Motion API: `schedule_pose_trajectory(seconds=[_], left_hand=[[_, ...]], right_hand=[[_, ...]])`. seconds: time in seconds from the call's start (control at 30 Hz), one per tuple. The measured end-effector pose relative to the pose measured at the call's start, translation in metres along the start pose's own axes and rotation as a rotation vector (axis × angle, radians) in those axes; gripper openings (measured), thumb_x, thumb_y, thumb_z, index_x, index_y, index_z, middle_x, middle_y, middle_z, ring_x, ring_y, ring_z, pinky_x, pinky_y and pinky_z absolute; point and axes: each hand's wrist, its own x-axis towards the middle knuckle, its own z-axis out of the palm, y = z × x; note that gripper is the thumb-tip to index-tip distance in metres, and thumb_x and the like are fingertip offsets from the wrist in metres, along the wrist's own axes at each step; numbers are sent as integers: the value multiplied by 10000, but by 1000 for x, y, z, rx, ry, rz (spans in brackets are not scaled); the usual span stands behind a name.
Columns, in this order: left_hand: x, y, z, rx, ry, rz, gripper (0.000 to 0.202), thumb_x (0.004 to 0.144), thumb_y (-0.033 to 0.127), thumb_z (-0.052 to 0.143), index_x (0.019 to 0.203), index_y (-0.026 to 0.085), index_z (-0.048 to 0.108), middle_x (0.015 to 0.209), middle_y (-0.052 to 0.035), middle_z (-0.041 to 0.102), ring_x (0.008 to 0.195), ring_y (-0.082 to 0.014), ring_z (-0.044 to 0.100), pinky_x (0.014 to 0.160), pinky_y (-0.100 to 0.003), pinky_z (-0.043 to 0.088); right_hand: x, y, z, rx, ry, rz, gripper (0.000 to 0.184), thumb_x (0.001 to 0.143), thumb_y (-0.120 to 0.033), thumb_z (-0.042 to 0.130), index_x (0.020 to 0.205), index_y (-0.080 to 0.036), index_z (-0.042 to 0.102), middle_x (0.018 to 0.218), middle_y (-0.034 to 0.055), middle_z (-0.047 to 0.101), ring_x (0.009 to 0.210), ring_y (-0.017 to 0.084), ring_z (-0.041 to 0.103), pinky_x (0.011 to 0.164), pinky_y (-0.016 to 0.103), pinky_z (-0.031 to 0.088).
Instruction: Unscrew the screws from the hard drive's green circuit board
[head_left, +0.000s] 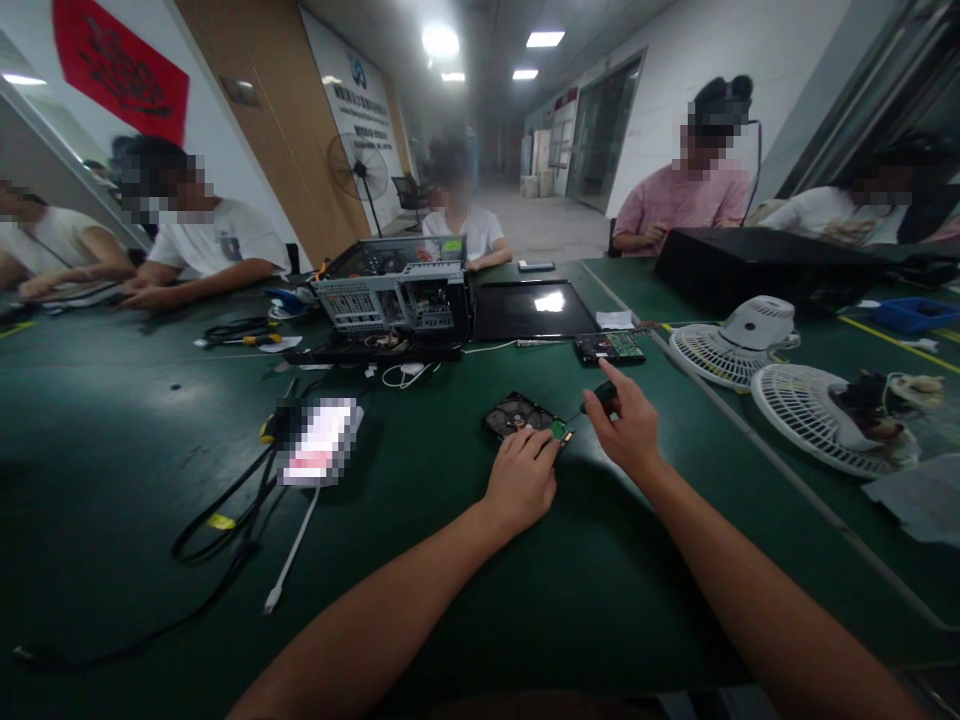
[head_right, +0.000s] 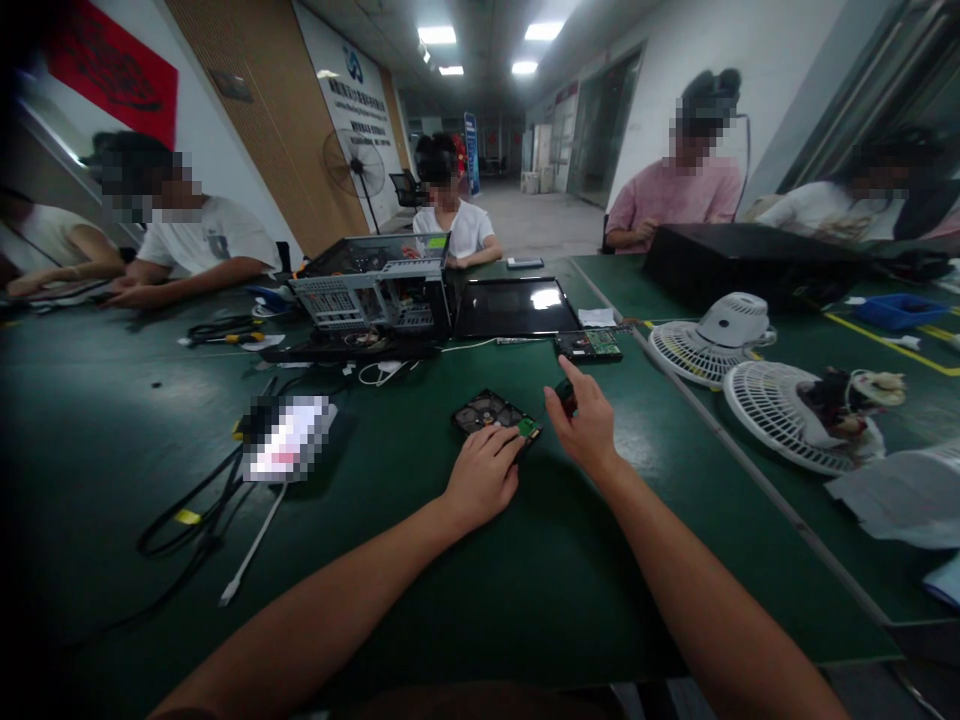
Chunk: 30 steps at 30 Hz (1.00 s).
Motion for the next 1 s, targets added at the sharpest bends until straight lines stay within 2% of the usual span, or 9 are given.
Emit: schedule_pose_trajectory(seconds=[0.67,0.87,1.0], left_hand=[[-1,0,-2,-1,-11,-5,471,899,190,578,1369,186,561,1415,-88,571,1314,-313,468,1136,-500,390],[0,0,-1,-4,-14,-4,509,876,178,599,1382,199,551,1416,-96,566,1318,-314,465,1124,-507,401],[0,0,-1,-1,-16,-8,509,876,174,593,1383,201,554,1418,-101,564,1319,-317,467,1113,-515,410]], right_hand=[[1,-6,0,-4,-40,-19,551,954,-437,570,1458,-229,500,967,81,659,706,201,581,735,405,562],[-2,-9,2,68,-100,-20,591,985,-376,505,1549,-253,379,1104,101,665,795,211,613,762,412,573],[-3,-9,4,114,-116,-46,597,988,-344,490,1563,-263,350,1196,106,668,847,210,633,756,393,579]])
